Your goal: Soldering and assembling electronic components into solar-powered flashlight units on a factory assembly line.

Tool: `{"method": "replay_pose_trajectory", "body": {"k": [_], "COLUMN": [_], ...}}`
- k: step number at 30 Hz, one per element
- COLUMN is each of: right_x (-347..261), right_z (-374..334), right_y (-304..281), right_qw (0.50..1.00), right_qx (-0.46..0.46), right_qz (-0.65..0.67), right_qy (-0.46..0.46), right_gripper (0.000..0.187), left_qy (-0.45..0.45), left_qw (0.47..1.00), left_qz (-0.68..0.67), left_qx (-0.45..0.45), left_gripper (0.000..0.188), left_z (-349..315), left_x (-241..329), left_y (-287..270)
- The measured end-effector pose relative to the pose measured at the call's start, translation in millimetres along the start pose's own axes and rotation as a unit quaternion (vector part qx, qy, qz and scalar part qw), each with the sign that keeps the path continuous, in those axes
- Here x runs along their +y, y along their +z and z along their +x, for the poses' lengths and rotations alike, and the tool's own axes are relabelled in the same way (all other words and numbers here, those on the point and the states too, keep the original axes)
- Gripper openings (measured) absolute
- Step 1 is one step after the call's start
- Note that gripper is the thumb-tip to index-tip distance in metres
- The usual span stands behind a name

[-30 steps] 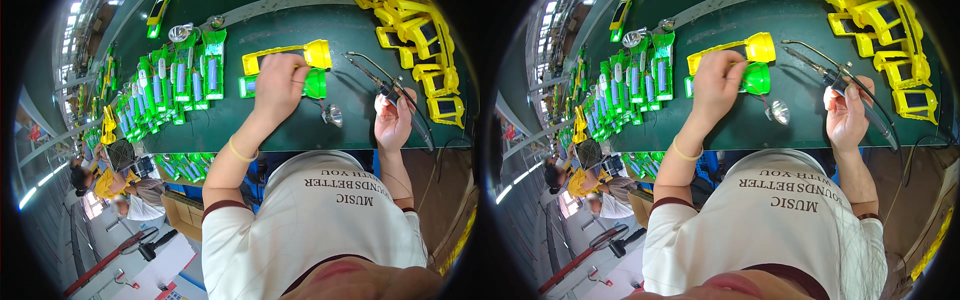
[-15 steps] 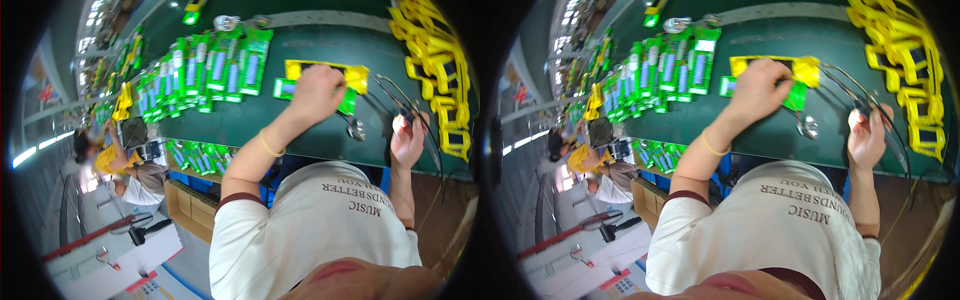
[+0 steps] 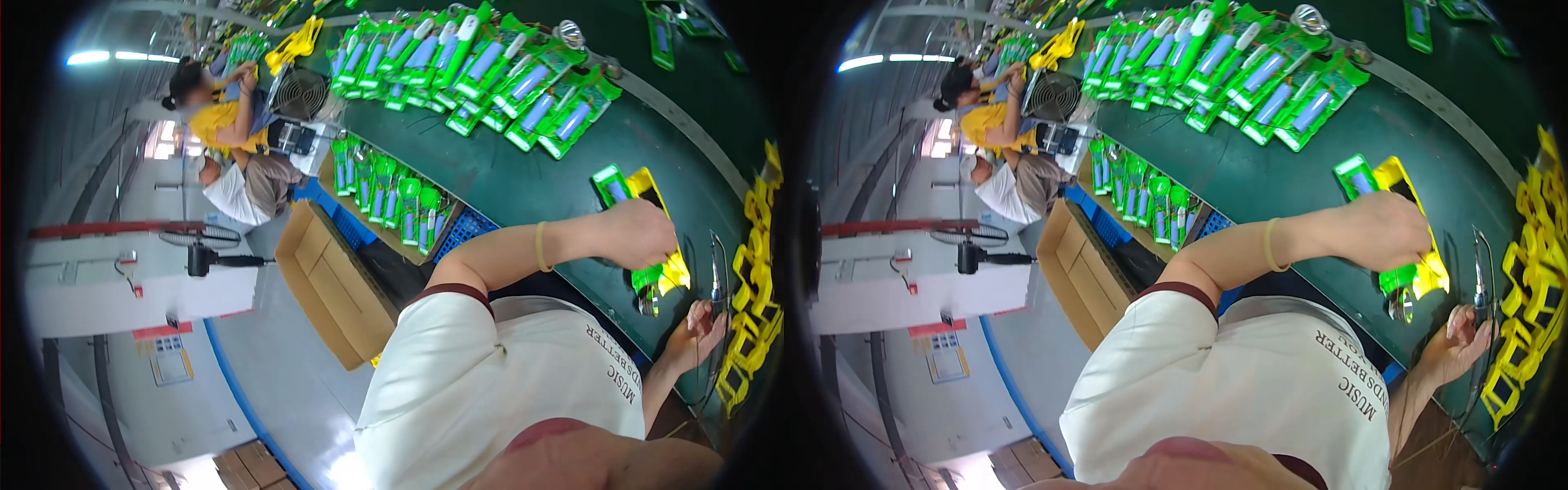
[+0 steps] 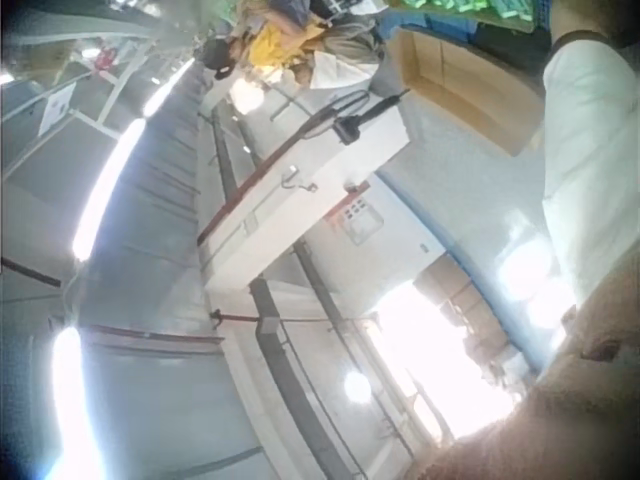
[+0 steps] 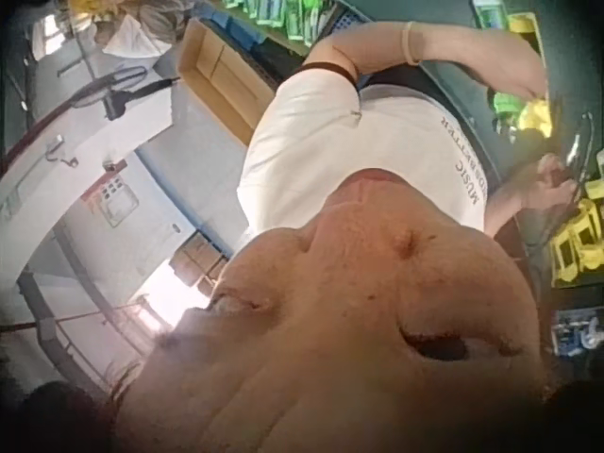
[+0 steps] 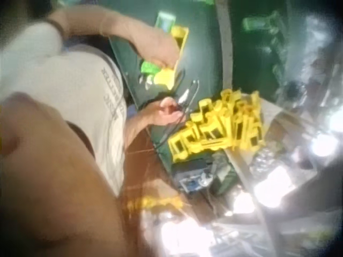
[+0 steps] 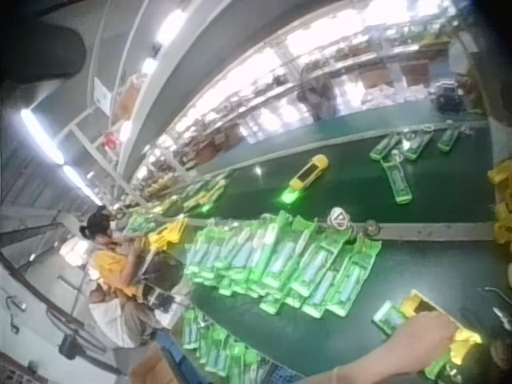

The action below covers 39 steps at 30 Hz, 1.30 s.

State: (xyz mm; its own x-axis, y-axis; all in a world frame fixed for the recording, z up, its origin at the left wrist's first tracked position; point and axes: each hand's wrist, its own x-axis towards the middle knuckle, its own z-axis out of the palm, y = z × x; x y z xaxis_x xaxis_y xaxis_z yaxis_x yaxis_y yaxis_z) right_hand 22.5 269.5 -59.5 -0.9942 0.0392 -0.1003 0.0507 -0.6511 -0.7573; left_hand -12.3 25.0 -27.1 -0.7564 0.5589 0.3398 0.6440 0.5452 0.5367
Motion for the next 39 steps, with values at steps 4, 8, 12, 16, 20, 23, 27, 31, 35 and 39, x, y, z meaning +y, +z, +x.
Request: {"method": "replay_pose_trajectory", "body": {"k": [4,8,12,16,20,23,27,31,35,39], "right_x": [7,7,10,15,17,15,17,14,15,19], "right_z": [10,12,20,15,16,18,22,20,15,15], "right_y": [-2,-1,-11,2,5,-7,-25,-17,-4,-2], "right_qw": [0.998,0.991,0.999,0.989,0.980,0.989,0.996,0.996,0.993,0.994], "right_qx": [0.041,0.106,-0.015,0.040,0.021,-0.030,-0.031,-0.033,0.007,0.029], "right_qz": [-0.038,-0.079,-0.026,-0.142,-0.194,-0.137,-0.085,-0.080,-0.117,-0.103], "right_qy": [0.028,-0.016,0.012,-0.010,-0.025,-0.040,-0.027,-0.007,-0.019,-0.024], "right_gripper": [0.033,0.039,0.039,0.041,0.044,0.049,0.050,0.049,0.047,0.046], "left_qy": [0.031,0.048,0.044,0.045,0.042,0.022,0.028,0.037,0.032,0.023], "left_qw": [0.998,0.998,0.996,0.997,0.998,0.999,0.998,0.998,0.998,0.999], "left_qz": [0.015,0.025,0.056,0.049,0.032,0.036,0.042,0.046,0.046,0.046], "left_qx": [0.049,0.043,0.046,0.049,0.046,0.007,0.025,0.026,0.001,0.003], "left_gripper": [0.013,0.013,0.012,0.009,0.010,0.010,0.011,0.011,0.011,0.014], "left_z": [-9,-5,-7,-8,-8,-6,-7,-7,-5,-6], "left_x": [-5,-6,-4,-3,-5,-2,-4,-5,-4,-4], "left_y": [5,8,12,8,7,5,7,9,9,8]}}
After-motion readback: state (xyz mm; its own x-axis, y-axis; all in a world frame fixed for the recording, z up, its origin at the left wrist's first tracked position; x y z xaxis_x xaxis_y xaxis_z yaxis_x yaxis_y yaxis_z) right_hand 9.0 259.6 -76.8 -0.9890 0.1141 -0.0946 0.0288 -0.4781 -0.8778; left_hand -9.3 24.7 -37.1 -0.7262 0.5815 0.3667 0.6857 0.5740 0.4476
